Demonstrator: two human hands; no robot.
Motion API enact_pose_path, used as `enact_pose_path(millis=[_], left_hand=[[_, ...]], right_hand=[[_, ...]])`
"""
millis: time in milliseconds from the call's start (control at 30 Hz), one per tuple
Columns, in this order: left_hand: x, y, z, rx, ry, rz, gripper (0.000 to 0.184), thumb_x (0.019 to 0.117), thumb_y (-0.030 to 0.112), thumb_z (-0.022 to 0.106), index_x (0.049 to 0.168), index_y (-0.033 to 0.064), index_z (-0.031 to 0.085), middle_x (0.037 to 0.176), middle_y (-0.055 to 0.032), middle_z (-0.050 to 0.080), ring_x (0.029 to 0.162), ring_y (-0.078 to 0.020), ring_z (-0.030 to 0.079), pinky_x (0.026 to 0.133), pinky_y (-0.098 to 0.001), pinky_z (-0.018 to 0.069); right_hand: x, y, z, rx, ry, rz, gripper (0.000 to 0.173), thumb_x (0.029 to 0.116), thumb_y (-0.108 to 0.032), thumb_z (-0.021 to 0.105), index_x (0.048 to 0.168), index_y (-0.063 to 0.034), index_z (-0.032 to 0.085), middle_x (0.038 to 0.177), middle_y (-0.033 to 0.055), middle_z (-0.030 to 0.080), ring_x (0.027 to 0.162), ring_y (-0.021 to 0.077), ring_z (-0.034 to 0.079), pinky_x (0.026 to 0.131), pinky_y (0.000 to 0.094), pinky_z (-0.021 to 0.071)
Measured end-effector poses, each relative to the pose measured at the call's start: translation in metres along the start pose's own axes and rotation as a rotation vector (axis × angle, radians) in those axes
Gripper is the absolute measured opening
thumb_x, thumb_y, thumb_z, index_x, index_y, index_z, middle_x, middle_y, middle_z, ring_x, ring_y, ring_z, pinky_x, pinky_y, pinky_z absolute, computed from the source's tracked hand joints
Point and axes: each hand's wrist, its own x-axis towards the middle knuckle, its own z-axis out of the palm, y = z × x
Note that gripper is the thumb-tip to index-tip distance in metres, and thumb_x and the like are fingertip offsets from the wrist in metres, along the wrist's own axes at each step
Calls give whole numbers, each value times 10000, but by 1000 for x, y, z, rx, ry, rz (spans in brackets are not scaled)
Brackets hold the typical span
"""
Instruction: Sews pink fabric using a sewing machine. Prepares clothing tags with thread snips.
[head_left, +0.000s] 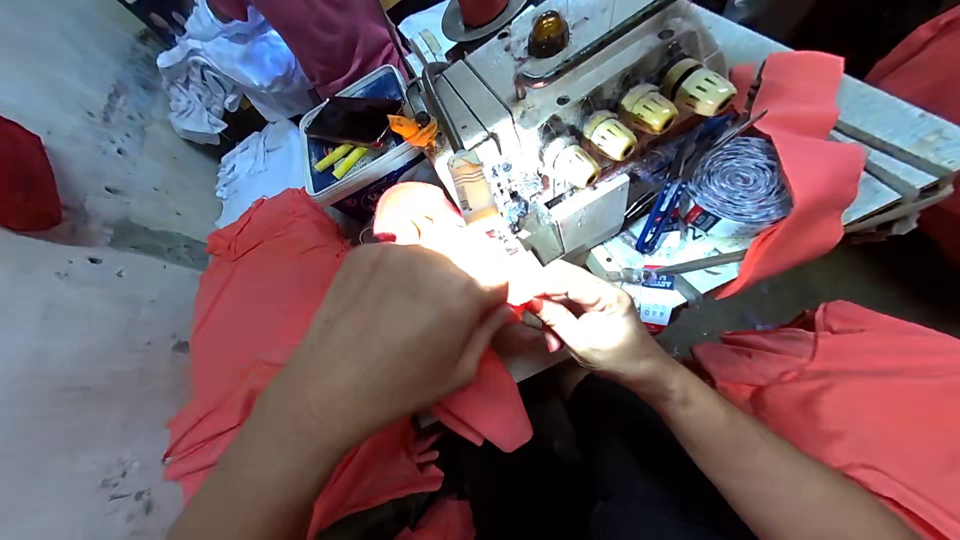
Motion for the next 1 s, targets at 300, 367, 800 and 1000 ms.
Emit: enact_pose_path(millis=[300, 367, 800, 1000], left_hand=[[-11, -33, 51, -259, -41, -65, 273, 868, 414, 606, 825, 164, 708, 754, 20, 634, 740, -125, 632, 637, -376, 494], [-16, -32, 56, -307, -59, -119, 220, 881, 294, 603, 855, 106, 714, 787, -31, 649, 772, -168, 651, 651, -379, 526], [-46, 42, 119, -141, 411, -678, 356, 975, 333, 587, 1081, 58, 786, 1123, -244, 687, 1091, -418, 629, 969, -544, 468], [-57, 91, 148, -130, 599, -756, 419, 986, 352, 569, 1134, 4, 749, 1119, -261, 626, 1099, -332, 580, 1005, -388, 429]], right_hand=[[0, 10, -1, -1, 39, 45, 97, 967, 19, 595, 1020, 26, 676, 921, -17, 653, 609, -78, 551, 561, 93, 512], [8, 12, -2, 4, 38, 77, 129, 971, 21, 595, 1056, 10, 692, 978, -11, 678, 600, -70, 548, 542, 98, 502], [-4, 29, -56, -588, 608, 44, 443, 1015, -152, 586, 1338, 124, 458, 1284, 224, 572, 1188, 192, 581, 1005, 317, 491], [32, 31, -75, -291, 713, 371, 604, 1058, -193, 556, 1512, 24, 223, 1140, 114, 515, 824, 73, 630, 746, 250, 567]])
